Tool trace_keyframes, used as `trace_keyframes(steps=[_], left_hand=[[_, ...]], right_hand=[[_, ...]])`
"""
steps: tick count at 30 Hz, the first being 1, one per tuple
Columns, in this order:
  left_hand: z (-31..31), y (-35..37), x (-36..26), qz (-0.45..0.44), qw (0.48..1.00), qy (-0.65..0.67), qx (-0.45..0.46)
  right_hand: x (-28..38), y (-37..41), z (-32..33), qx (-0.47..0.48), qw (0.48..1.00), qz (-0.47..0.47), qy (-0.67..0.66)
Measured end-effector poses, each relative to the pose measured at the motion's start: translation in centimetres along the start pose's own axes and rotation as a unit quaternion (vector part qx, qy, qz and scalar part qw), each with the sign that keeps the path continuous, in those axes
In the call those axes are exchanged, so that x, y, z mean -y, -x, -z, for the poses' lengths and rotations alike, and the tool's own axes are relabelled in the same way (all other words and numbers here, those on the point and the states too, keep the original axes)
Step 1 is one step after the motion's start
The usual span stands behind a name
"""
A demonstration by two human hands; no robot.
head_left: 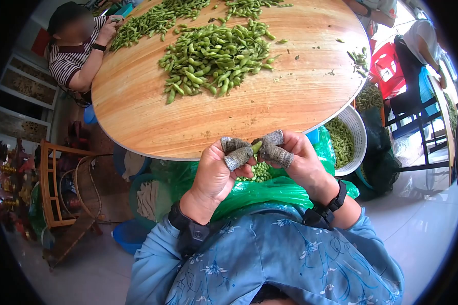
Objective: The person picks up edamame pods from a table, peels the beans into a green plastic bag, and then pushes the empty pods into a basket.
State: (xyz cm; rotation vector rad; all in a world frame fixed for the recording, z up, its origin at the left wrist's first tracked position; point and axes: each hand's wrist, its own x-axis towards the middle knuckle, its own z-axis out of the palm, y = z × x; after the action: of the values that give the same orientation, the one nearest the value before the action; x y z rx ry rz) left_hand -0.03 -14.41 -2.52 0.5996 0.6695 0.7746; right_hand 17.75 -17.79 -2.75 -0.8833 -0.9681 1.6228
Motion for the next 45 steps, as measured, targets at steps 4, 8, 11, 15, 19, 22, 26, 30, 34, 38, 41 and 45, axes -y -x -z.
trace_keyframes(steps=[4, 8, 11, 15, 19, 22, 26, 30, 34, 38, 41, 45], left_hand=[[0.0, 0.1, 0.2, 0.01, 1.0, 0.015, 0.0], [0.1, 0.2, 0.3, 0.008, 1.0, -0.02, 0.013], [-0.8, 0.3, 0.1, -0.074, 0.983, -0.168, 0.012], [-1.2, 0.4, -0.3, -0.333, 0.688, -0.645, 0.001], [-0.6, 0.1, 0.6, -0.404, 0.655, -0.638, 0.035], [-0.6, 0.1, 1.5, -0.357, 0.742, -0.568, 0.027], [0.1, 0.6, 0.8, -0.069, 0.961, -0.267, 0.027], [-1.1, 0.5, 0.3, -0.188, 0.882, -0.432, 0.002], [-1.4, 0.6, 0.6, -0.198, 0.886, -0.418, -0.02], [-1.2, 1.0, 0.3, -0.118, 0.927, -0.356, -0.003], [-0.7, 0.8, 1.0, -0.021, 0.979, -0.202, -0.012], [0.1, 0.7, 1.5, -0.143, 0.906, -0.396, 0.046]], right_hand=[[-0.2, 0.0, -0.2, -0.004, 1.0, -0.002, -0.007], [-0.8, 0.0, -0.3, 0.005, 0.999, -0.007, -0.045], [-0.5, 0.1, -0.2, 0.009, 0.998, -0.005, -0.063], [0.1, 0.1, -0.1, 0.001, 0.999, 0.002, -0.044], [0.0, 0.1, -0.3, 0.007, 0.999, 0.035, -0.006], [-0.5, 0.1, -0.1, 0.021, 0.999, 0.05, -0.001], [0.2, 0.4, -0.4, 0.023, 0.999, 0.043, 0.018], [0.4, 0.4, -0.1, 0.017, 0.984, 0.08, 0.156], [1.3, 0.3, -0.4, 0.019, 0.94, 0.151, 0.304], [0.6, 0.3, -0.4, 0.03, 0.885, 0.2, 0.42], [0.4, 0.7, -0.4, 0.028, 0.859, 0.197, 0.472], [1.2, 2.2, 0.9, 0.0, 0.882, 0.181, 0.434]])
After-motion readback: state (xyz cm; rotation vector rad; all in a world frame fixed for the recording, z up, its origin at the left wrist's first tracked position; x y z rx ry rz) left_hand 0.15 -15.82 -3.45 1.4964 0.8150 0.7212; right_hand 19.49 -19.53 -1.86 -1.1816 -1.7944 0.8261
